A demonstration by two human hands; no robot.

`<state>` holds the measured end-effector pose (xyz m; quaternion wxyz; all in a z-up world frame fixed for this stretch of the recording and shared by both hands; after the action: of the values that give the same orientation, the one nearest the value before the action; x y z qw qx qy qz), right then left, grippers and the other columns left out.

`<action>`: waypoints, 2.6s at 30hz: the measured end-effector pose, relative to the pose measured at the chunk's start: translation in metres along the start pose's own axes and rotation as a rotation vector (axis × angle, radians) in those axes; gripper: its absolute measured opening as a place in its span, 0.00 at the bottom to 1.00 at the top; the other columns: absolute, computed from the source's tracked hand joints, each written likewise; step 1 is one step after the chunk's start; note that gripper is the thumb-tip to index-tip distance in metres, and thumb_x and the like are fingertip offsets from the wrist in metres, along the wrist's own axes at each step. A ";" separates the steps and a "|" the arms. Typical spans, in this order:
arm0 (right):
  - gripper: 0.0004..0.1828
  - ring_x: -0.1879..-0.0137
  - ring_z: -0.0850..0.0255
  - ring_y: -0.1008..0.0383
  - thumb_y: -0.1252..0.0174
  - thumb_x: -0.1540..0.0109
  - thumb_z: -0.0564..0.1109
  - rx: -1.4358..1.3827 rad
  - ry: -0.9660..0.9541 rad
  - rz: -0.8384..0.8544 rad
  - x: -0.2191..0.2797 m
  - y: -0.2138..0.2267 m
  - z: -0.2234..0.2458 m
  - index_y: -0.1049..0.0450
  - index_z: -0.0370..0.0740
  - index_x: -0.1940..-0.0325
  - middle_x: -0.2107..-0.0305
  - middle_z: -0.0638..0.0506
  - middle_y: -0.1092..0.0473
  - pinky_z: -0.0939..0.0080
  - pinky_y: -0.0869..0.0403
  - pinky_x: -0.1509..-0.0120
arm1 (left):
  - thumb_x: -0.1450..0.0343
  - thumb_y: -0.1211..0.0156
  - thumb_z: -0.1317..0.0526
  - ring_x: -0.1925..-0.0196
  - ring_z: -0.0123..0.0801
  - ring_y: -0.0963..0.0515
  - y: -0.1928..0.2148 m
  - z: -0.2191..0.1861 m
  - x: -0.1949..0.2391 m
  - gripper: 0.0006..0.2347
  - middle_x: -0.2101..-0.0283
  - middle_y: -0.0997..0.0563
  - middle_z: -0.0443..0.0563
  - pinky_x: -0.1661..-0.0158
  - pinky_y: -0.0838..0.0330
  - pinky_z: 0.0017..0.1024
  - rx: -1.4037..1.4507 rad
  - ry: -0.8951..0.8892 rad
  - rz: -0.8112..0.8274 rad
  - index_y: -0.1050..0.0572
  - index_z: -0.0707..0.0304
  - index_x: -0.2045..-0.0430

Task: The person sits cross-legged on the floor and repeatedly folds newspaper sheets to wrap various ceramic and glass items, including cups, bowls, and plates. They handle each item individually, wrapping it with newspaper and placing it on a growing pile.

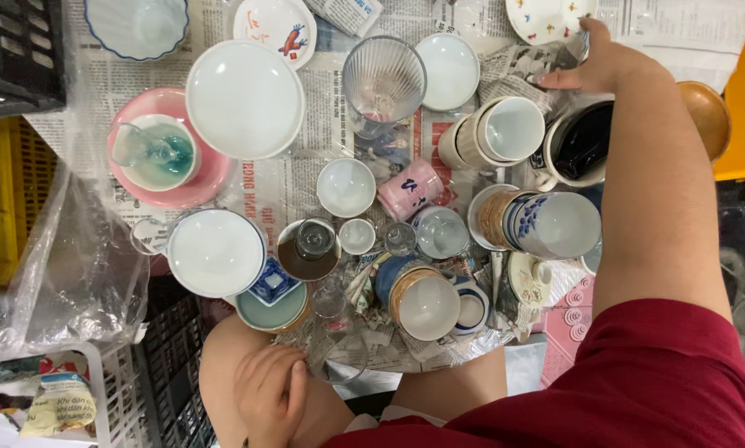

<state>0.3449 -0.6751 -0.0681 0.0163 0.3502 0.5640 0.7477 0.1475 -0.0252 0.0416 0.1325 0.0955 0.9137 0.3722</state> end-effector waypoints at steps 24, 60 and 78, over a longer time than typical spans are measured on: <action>0.64 0.36 0.38 0.30 0.29 0.44 0.65 -0.264 0.059 0.018 0.012 -0.002 0.019 0.57 0.42 0.15 0.37 0.28 0.35 0.44 0.32 0.32 | 0.35 0.37 0.69 0.62 0.43 0.17 -0.005 -0.001 0.000 0.01 0.68 0.17 0.52 0.56 0.26 0.38 0.000 -0.010 0.034 0.22 0.66 0.75; 0.31 0.59 0.52 0.25 0.36 0.37 0.37 0.389 1.283 -1.009 0.498 0.041 0.133 0.35 0.56 0.32 0.59 0.47 0.25 0.55 0.30 0.58 | 0.20 0.51 0.57 0.48 0.47 0.19 -0.006 0.032 0.076 0.12 0.53 0.18 0.61 0.44 0.25 0.41 0.968 0.388 -0.079 0.26 0.69 0.52; 0.33 0.42 0.51 0.26 0.40 0.43 0.65 -0.272 1.415 -0.209 0.641 -0.158 0.196 0.29 0.54 0.36 0.46 0.52 0.26 0.48 0.30 0.38 | 0.19 0.60 0.51 0.30 0.54 0.32 -0.130 -0.023 0.192 0.25 0.31 0.37 0.66 0.33 0.33 0.50 2.151 0.604 0.620 0.46 0.67 0.29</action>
<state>-0.0913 -0.1860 0.1444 -0.2376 -0.2778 0.3719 0.8533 -0.0512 -0.0794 -0.0670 -0.3378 0.2859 0.6901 -0.5726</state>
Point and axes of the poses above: each hand's wrist, its own x-axis away from the middle knuckle, its own y-axis out of the back of the hand, z = x × y, the point moved 7 cm from there along -x, towards the middle knuckle
